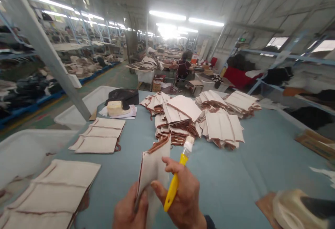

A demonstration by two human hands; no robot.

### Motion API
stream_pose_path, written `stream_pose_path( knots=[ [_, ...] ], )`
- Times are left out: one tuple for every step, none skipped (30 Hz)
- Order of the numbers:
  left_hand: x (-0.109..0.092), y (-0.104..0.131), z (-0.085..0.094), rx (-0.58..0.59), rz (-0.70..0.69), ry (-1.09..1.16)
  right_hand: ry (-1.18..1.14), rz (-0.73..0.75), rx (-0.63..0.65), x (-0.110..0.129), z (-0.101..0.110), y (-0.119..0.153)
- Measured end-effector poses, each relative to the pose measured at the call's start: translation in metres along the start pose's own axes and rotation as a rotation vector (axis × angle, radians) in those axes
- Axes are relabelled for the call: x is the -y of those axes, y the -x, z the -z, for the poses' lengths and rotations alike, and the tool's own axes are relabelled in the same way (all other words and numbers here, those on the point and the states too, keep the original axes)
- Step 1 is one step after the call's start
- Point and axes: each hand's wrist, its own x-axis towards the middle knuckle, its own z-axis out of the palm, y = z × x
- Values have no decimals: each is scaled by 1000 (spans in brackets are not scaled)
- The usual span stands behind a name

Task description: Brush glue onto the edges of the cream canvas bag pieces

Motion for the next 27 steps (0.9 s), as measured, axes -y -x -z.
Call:
stream_pose_path(
  knots=[
    [3,1,-8,16,-59,4,-1,-37,8,7,-7,4],
    [6,1,-15,35,-148,10,4,-77,10,13,-14,9],
    [9,1,-23,48,-249,12,15,-119,3,16,-20,13],
    [10,1,-31,48,-352,8,27,-164,1,16,-25,17],
    [11,0,-37,42,-442,-9,35,-210,12,15,-28,19],
    [10,0,-43,33,-504,-39,34,-251,34,11,-30,21],
    [8,1,-47,29,-540,-77,24,-287,58,5,-29,21],
    [6,1,-48,36,-565,-116,10,-318,83,-2,-26,20],
    [3,1,-46,51,-589,-149,-4,-344,103,-9,-21,19],
    [-1,0,-41,53,-611,-175,-20,-368,119,-15,-14,16],
    [-4,-2,-34,33,-625,-196,-36,-386,130,-21,-6,14],
    [-7,-6,-25,-14,-632,-212,-56,-400,148,-25,2,11],
    [-11,-12,-15,-99,-611,-228,-80,-407,175,-28,10,8],
    [-16,-18,-5,-175,-581,-248,-107,-404,209,-30,19,6],
    [-21,-26,4,-222,-568,-262,-134,-395,239,-31,27,3],
    [-26,-33,11,-249,-575,-267,-160,-384,266,-31,35,1],
    [-32,-39,15,-233,-592,-264,-187,-373,290,-31,42,0],
    [-38,-44,17,-194,-616,-250,-214,-362,308,-30,49,-1],
    [-43,-47,16,-146,-640,-229,-237,-352,321,-30,54,-1],
    [-48,-49,13,-98,-658,-203,-252,-345,328,-30,60,-1],
    [-53,-48,10,-67,-672,-173,-260,-338,331,-30,64,-1],
    [-57,-46,6,-53,-677,-144,-262,-334,331,-30,68,0],
    [-61,-44,3,-48,-669,-117,-260,-332,329,-30,71,2],
    [-66,-41,1,-32,-645,-94,-256,-334,328,-30,74,3],
    [-71,-38,0,4,-607,-75,-254,-336,331,-30,76,4],
    [-77,-36,-1,62,-558,-59,-254,-336,343,-30,77,5],
    [-82,-34,0,145,-499,-47,-253,-327,363,-30,78,6]
  ],
)
